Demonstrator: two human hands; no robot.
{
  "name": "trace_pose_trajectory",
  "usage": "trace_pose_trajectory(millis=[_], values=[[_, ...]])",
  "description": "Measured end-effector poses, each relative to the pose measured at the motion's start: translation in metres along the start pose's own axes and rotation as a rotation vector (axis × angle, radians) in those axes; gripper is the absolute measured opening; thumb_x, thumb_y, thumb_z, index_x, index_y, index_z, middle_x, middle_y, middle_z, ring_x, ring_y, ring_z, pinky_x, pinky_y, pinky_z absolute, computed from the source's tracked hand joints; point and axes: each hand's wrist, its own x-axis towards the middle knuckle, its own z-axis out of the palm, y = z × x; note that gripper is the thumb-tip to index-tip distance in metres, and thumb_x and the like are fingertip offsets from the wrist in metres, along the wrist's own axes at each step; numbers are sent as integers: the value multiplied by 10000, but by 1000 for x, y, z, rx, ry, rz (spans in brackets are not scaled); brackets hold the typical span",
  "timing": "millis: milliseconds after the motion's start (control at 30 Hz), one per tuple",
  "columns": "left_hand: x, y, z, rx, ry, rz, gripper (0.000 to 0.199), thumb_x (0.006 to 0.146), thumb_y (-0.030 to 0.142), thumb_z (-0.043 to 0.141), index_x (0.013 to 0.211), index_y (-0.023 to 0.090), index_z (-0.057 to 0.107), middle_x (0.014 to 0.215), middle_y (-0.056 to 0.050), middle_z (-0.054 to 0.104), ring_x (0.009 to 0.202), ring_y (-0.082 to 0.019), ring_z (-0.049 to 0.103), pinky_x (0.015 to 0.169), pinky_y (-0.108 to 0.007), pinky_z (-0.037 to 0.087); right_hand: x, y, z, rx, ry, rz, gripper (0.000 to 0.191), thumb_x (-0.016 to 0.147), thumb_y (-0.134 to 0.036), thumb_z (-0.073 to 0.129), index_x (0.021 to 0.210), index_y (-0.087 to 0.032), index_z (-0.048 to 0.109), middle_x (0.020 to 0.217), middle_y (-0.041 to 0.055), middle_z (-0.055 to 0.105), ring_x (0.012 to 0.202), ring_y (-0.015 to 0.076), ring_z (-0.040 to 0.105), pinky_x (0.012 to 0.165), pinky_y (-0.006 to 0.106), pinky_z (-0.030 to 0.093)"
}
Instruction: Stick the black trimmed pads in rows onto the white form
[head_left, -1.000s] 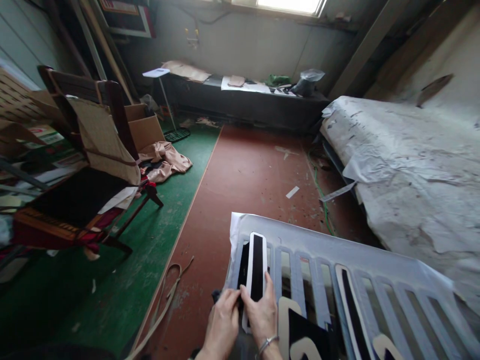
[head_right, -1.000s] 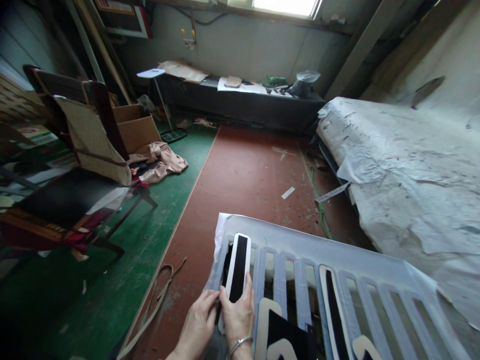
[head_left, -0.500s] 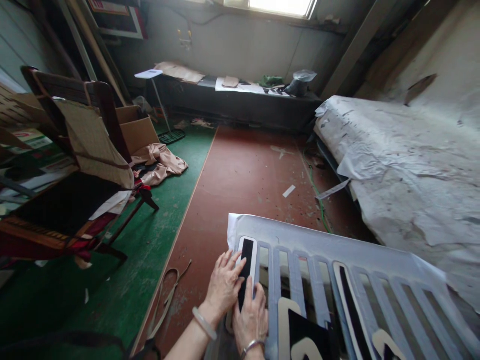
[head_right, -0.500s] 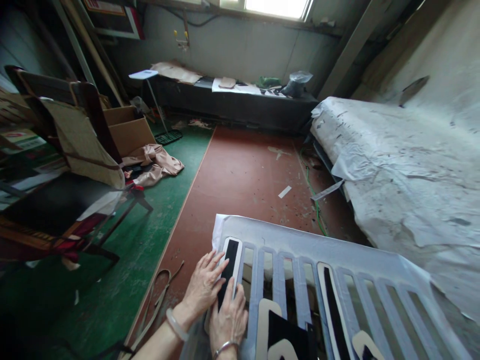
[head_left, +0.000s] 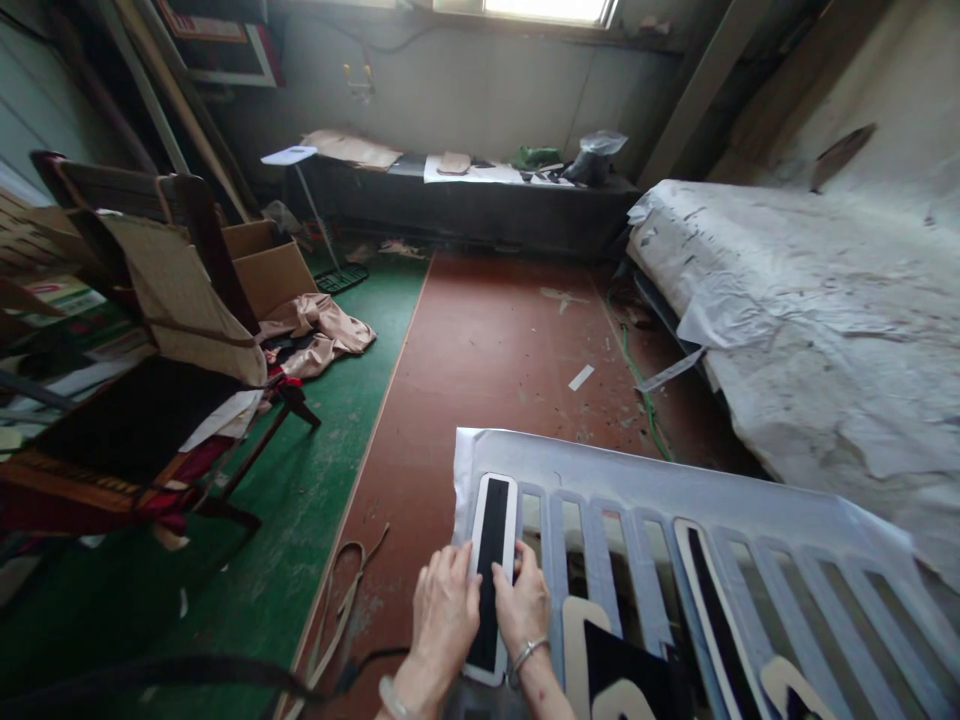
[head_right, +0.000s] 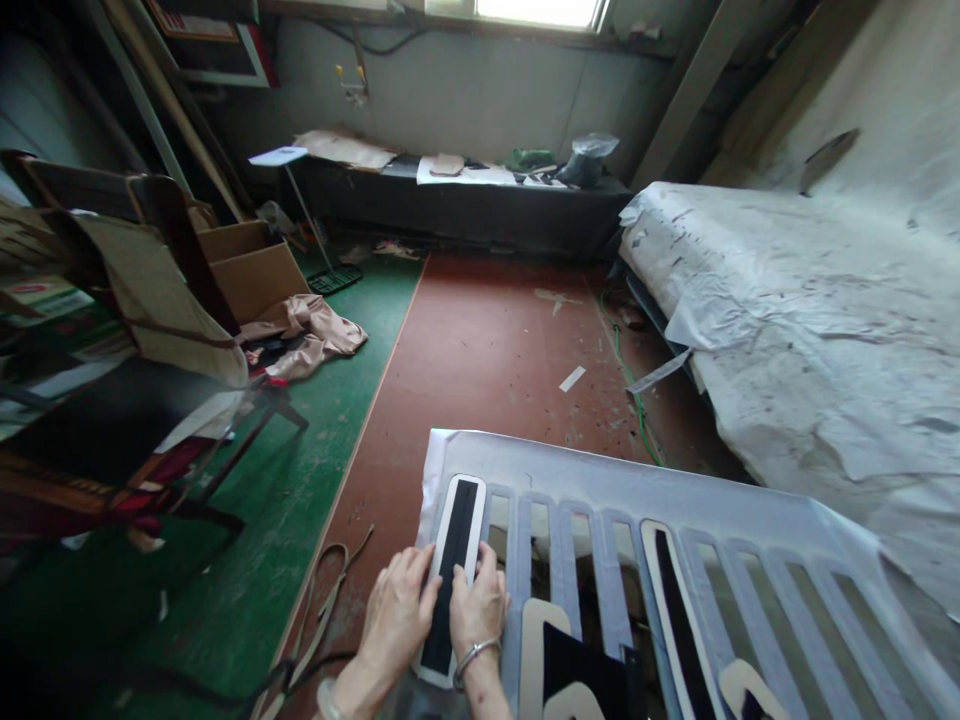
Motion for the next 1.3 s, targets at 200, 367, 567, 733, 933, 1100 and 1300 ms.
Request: trace_pose_trajectory(millis=[200, 367, 567, 733, 933, 1100, 1300], values=[[-13, 4, 13, -145, -113, -154, 339, 892, 177, 460, 1218, 181, 555, 1138, -92, 637, 1006, -201, 626, 811, -253, 458, 10, 0, -12, 85, -88, 7, 399, 757, -398, 433, 1051, -174, 583, 690, 39, 663, 659, 232, 634, 653, 330, 471], [-12, 2, 15, -207, -73, -138, 338, 860, 141, 479, 1188, 172, 554, 1044, -79, 653, 941, -195, 638, 790, -258, 456, 5, 1, -13, 123, -123, 14, 413, 754, -413, 437, 1066, -165, 543, 612, 6, 647, 584, 211, 623, 605, 305, 455], [-10, -9, 11, -253, -39, -51, 359, 816, 108, 504, 1161, 193, 551, 984, -53, 628, 879, -181, 633, 773, -260, 472, 9, -1, -13, 91, -132, -17, 317, 749, -393, 464, 998, -202, 509, 545, -25, 608, 558, 205, 601, 587, 293, 410], [-1, -18, 1, -197, 55, 137, 490, 770, 62, 501, 1239, 205, 512, 1183, -80, 583, 1095, -221, 563, 946, -356, 460, 16, 0, -15, 65, -171, -45, 249, 751, -362, 456, 951, -218, 485, 514, -36, 572, 552, 206, 590, 580, 291, 383], [7, -6, 5, -99, -19, 412, 735, 693, 6, 523, 1379, 237, 393, 1453, -52, 423, 1346, -234, 355, 1106, -441, 352, 15, 0, -15, 87, -163, -56, 290, 747, -397, 445, 966, -208, 475, 503, -56, 518, 512, 189, 545, 555, 285, 386], [10, -3, 8, -71, -130, 436, 828, 655, 15, 554, 1421, 238, 331, 1510, -38, 342, 1385, -219, 296, 1137, -434, 319, 16, 4, -15, 126, -153, -50, 284, 734, -440, 451, 900, -212, 479, 486, -60, 508, 483, 179, 524, 519, 279, 379], [16, 0, -6, -36, -221, 422, 769, 684, 87, 600, 1406, 235, 377, 1512, -49, 329, 1388, -226, 290, 1143, -419, 298, 19, 1, -12, 145, -123, -41, 205, 744, -437, 474, 748, -235, 438, 473, -48, 524, 461, 159, 502, 488, 262, 355]])
